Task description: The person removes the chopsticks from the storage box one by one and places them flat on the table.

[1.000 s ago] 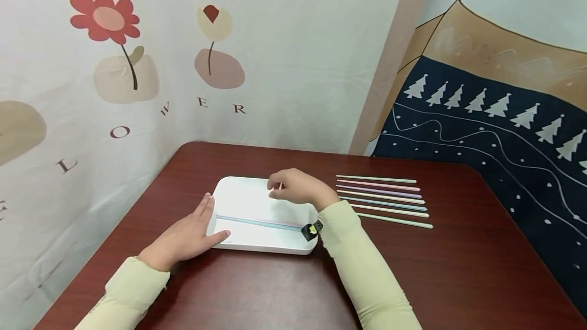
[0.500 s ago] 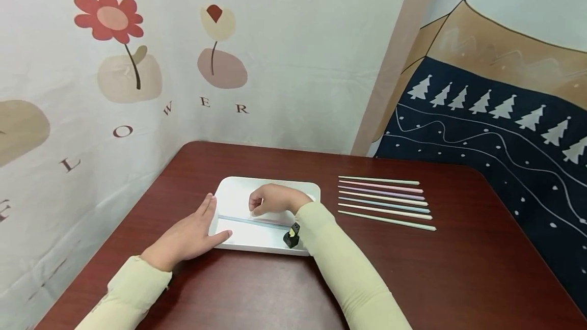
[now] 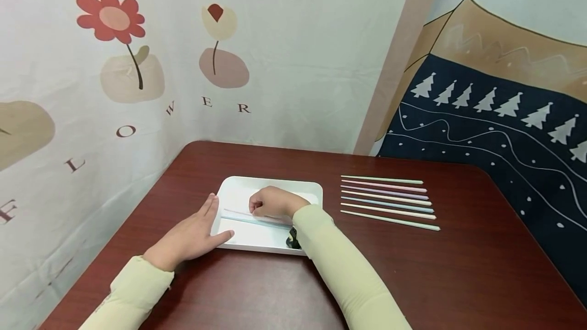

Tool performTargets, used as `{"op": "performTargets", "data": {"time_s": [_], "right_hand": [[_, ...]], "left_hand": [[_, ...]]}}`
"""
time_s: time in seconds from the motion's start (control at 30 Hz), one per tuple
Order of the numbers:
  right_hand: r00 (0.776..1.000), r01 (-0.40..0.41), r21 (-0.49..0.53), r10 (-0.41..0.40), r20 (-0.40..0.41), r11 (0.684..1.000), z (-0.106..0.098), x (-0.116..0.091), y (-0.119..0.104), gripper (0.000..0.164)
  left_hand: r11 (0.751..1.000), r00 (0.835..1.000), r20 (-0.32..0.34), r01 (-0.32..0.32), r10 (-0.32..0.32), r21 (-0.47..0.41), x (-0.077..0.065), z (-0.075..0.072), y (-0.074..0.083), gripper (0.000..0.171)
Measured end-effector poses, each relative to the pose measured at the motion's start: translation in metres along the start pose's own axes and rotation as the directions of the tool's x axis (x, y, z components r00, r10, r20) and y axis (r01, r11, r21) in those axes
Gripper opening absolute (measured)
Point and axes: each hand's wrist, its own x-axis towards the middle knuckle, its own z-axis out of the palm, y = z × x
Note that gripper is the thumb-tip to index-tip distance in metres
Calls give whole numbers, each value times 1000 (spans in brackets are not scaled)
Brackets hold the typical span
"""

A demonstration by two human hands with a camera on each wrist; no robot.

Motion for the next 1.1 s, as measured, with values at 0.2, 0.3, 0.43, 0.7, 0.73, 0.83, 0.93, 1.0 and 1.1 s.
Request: {"op": "performTargets", "data": {"time_s": [0.2,0.3,0.43,0.7,0.73,0.83,0.93,1.0,1.1], "right_hand": [[999,12,-3,-12,-40,1000,0,1,3,16],[998,9,-13,-9,-58,1000,-1,1,4,16],[998,5,-13,-6,-58,1000,-1,1,3,9],[999,6,-20,-7,-52,1000,1,0,0,12],[999,7,-25,-8,-52,1000,0,0,0,13],[998,11,-39,-13,-57,999,0,0,-1,14],[998,11,-59,-15,-62,998,-1,0,-2,15],[998,13,-68,-17,-66,998,-1,0,-2,15],[997,13,-76,-18,-69,997,-1,-1,-2,16]], "left_hand": [[1000,1000,0,-4,4,1,0,-1,0,101],[1000,1000,0,-8,8,1,0,-1,0,102],[1000,1000,0,-9,9,-1,0,-1,0,102],[1000,1000,0,-11,11,-5,-1,0,1,103],[1000,1000,0,-12,12,-6,-1,-1,1,103],[1000,1000,-2,-12,12,-2,0,-1,1,101],[1000,1000,-6,-13,13,1,0,-1,1,100],[1000,1000,-7,-15,15,0,0,-1,1,100],[1000,1000,-3,-14,14,-4,-1,-1,1,100]]}}
